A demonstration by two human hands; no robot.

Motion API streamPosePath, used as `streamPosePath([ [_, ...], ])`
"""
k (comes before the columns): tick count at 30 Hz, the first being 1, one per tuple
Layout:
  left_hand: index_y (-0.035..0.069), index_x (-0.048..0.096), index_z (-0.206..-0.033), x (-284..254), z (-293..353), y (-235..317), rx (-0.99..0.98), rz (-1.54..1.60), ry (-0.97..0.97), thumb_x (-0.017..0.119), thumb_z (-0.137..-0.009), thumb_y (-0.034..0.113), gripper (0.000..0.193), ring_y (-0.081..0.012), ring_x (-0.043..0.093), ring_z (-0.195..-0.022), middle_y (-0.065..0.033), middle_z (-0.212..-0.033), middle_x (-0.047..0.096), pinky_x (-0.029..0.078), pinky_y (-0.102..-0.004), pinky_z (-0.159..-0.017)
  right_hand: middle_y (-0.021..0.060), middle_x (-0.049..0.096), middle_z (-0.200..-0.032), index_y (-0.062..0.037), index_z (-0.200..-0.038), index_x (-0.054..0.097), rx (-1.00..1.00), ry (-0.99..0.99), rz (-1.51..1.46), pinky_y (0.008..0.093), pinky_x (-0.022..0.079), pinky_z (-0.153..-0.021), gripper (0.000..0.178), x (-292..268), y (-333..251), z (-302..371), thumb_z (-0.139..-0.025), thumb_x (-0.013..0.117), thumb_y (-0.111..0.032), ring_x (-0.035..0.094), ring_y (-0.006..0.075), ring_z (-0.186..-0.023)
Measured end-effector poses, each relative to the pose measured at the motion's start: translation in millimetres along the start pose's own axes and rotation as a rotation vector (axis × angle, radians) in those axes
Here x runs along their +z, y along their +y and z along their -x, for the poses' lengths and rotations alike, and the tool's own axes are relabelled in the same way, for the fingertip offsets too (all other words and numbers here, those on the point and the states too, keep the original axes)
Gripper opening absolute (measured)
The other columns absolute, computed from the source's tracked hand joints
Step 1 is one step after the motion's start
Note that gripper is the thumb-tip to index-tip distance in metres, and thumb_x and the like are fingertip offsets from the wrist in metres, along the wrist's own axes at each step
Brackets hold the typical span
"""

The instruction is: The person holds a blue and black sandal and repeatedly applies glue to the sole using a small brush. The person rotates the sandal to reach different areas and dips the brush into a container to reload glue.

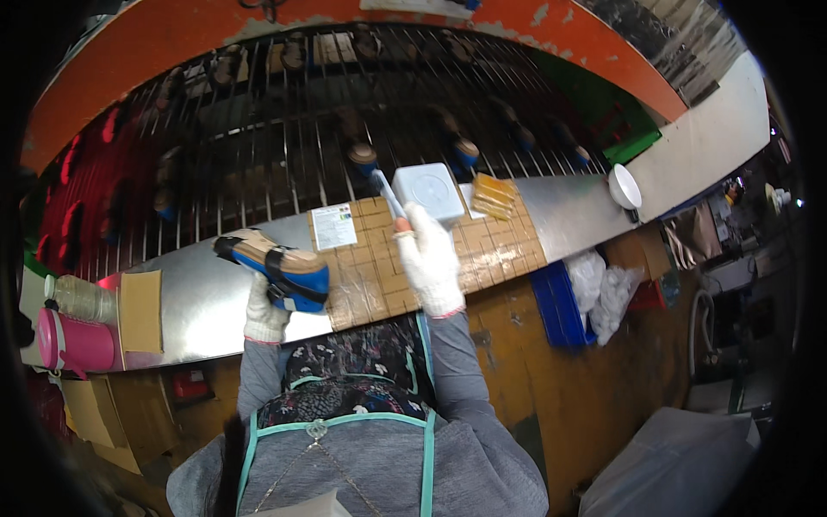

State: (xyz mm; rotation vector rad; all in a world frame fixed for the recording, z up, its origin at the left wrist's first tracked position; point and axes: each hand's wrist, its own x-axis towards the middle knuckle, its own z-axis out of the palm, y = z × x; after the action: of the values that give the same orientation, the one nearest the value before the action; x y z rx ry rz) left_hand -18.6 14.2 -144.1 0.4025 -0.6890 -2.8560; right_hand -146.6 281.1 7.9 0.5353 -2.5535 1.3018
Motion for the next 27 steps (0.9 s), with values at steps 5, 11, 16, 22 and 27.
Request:
streamPosePath([
  [5, 0.010, 0.048, -0.146, -4.5, -2.9, 4.6, -0.025, 0.086, -0.086, 0.079, -0.086, 0.044, 0.076, -0.0336, 0.049, -0.135, -0.0128, -0.143, 0.056, 0.036, -0.0635, -0.114, 0.0114, 0.066, -0.089, -0.0096, -0.096, 0.063, 0.201, -0.077, 0.186, 0.0426, 0.043, -0.081, 0.011, -69.1, 34.6, 38.7, -0.093, 0.065, -0.020, 0.063, 0.0335, -0.083],
  [11, 0.011, 0.048, -0.146, 4.2, -7.5, 6.4, 0.090, 0.064, -0.051, 0.082, -0.086, 0.026, 0.071, -0.0350, 0.055, -0.130, -0.0138, -0.141, 0.058, 0.041, -0.0653, -0.110, 0.0068, 0.064, -0.087, -0.0128, -0.094, 0.064, 0.078, -0.070, 0.509, 0.0418, 0.038, -0.085, 0.012, -85.4, 112.7, 61.8, -0.089, 0.069, -0.022, 0.061, 0.0287, -0.088],
  [16, 0.011, 0.046, -0.147, 3.1, -5.8, 6.8, 0.055, 0.047, -0.077, 0.082, -0.086, 0.021, 0.072, -0.0337, 0.056, -0.129, -0.0122, -0.140, 0.059, 0.042, -0.0648, -0.109, 0.0070, 0.066, -0.098, -0.0147, -0.096, 0.066, 0.069, -0.086, 0.542, 0.0442, 0.040, -0.089, 0.014, -71.6, 148.7, 46.1, -0.086, 0.072, -0.024, 0.057, 0.0319, -0.103],
  [22, 0.010, 0.049, -0.145, -1.8, -7.1, 7.8, 0.055, 0.022, -0.096, 0.077, -0.088, 0.013, 0.063, -0.0332, 0.058, -0.126, -0.0117, -0.137, 0.061, 0.043, -0.0596, -0.111, 0.0169, 0.060, -0.132, -0.0106, -0.111, 0.070, -0.116, 0.157, -0.432, 0.0466, 0.037, -0.111, 0.039, -77.6, 31.3, 8.5, -0.095, 0.066, -0.046, 0.054, 0.0325, -0.125],
  [27, 0.008, 0.051, -0.143, -5.0, -8.4, 8.0, 0.007, 0.015, -0.084, 0.075, -0.091, 0.018, 0.058, -0.0332, 0.061, -0.121, -0.0119, -0.133, 0.064, 0.045, -0.0569, -0.109, 0.0176, 0.058, -0.135, -0.0146, -0.117, 0.070, -0.534, -0.432, -1.413, 0.0457, 0.038, -0.112, 0.043, -81.1, -114.7, 19.5, -0.098, 0.060, -0.052, 0.053, 0.0304, -0.129],
])
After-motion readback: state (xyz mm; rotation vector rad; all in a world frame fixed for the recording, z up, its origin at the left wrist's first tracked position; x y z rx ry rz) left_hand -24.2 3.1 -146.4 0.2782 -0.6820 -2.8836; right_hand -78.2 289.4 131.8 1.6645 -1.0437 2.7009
